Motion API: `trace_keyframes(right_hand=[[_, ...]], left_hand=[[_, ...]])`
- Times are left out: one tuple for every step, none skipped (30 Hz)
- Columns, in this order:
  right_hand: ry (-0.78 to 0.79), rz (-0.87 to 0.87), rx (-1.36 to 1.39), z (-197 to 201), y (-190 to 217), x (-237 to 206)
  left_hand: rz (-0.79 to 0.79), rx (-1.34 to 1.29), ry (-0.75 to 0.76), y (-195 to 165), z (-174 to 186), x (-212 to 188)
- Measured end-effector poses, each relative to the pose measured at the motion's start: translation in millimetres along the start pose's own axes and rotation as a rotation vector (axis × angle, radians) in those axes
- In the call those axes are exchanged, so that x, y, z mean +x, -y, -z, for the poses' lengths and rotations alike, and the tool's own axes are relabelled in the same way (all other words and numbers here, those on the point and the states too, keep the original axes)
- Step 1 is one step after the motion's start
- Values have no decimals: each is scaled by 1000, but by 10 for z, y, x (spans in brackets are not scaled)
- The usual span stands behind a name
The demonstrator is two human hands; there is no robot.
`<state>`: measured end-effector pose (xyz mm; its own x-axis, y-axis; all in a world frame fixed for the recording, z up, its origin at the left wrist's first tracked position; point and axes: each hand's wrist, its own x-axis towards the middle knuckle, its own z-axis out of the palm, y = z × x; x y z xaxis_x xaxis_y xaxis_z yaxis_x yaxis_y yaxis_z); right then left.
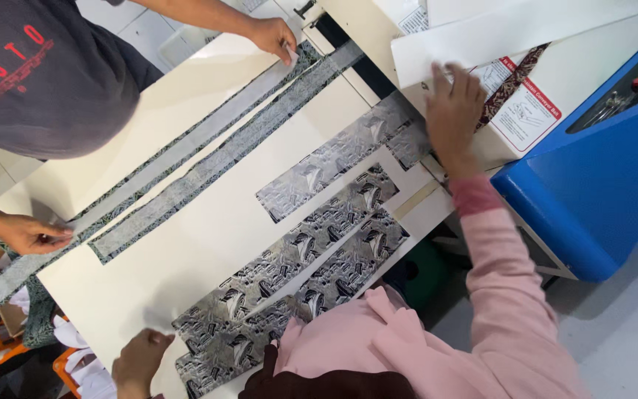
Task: The person places patterned paper sheets onto a conveyor and inserts white paper sheets between them, repeating the sequence to assemble layered paper products. A coworker assists by feeding additional sheets into the machine.
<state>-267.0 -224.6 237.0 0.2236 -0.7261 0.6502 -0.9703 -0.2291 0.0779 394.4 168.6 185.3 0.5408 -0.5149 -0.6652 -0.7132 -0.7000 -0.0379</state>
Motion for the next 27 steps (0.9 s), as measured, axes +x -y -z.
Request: trace_keyframes(right_hand=[[18, 31, -2, -22, -80, 132], [33, 63, -6, -18, -190, 261], [47, 97, -11, -12, -260, 363], [63, 101, -15, -4, -290, 430], [80, 103, -18, 10, -316, 478], [98, 103, -21, 25, -334, 508], [102, 121, 9, 41, -346, 522], [104, 138, 38, 52, -355, 524], [104, 155, 66, 56, -366, 519], [74, 198, 23, 62, -375, 499], [38, 242, -22, 59, -387, 475], [3, 284, -69, 58, -404, 459], [17, 274, -30, 52, -426, 444], [30, 264, 8, 42, -446, 431], [40, 255, 46, 35, -472, 435], [42, 227, 95, 24, -503, 441], [46, 200, 146, 22, -528, 454], [50, 173, 197, 16, -562, 469], [50, 162, 214, 24, -585, 491], [51, 155, 233, 34, -613, 515], [56, 149, 254, 45, -632, 540], [59, 114, 281, 67, -648, 566], [63, 81, 308, 92, -677, 601], [68, 50, 335, 120, -689, 638], [89, 0, 387, 158, -711, 660], [109, -48, 438, 207, -753, 687], [128, -93, 490, 241, -779, 729]], left_hand=[[14, 145, -69, -168, 93, -69], [-59, 132, -116, -355, 185, -142], [-133, 119, -163, -539, 284, -224], [-206, 107, -207, -729, 372, -304], [-291, 96, -241, -930, 462, -370], [-375, 87, -276, -1127, 562, -426], [-460, 69, -307, -1321, 652, -483], [-546, 51, -341, -1538, 724, -527], [-630, 39, -383, -1767, 784, -571], [-715, 28, -426, -1991, 830, -624], [-784, 36, -428, -2230, 863, -672], [-854, 46, -428, -2460, 906, -736], [-897, 54, -412, -2668, 934, -819], [-940, 63, -395, -2866, 955, -901], [-995, 66, -385, -3063, 989, -977], [-1048, 69, -373, -3255, 1016, -1049], [-1101, 73, -358, -3416, 1048, -1122], [-1152, 91, -392, -3555, 1081, -1192], [-1203, 109, -426, -3660, 1125, -1261], [-1250, 123, -459, -3763, 1160, -1321], [-1280, 119, -468, -3867, 1188, -1363], [-1311, 116, -477, -3959, 1220, -1391], [-1341, 112, -485, -4052, 1244, -1405], [-1351, 113, -484, -4138, 1268, -1413], [-1361, 112, -482, -4223, 1291, -1411], [-1370, 110, -482, -4309, 1307, -1406], [-1380, 102, -489, -4407, 1316, -1401]])
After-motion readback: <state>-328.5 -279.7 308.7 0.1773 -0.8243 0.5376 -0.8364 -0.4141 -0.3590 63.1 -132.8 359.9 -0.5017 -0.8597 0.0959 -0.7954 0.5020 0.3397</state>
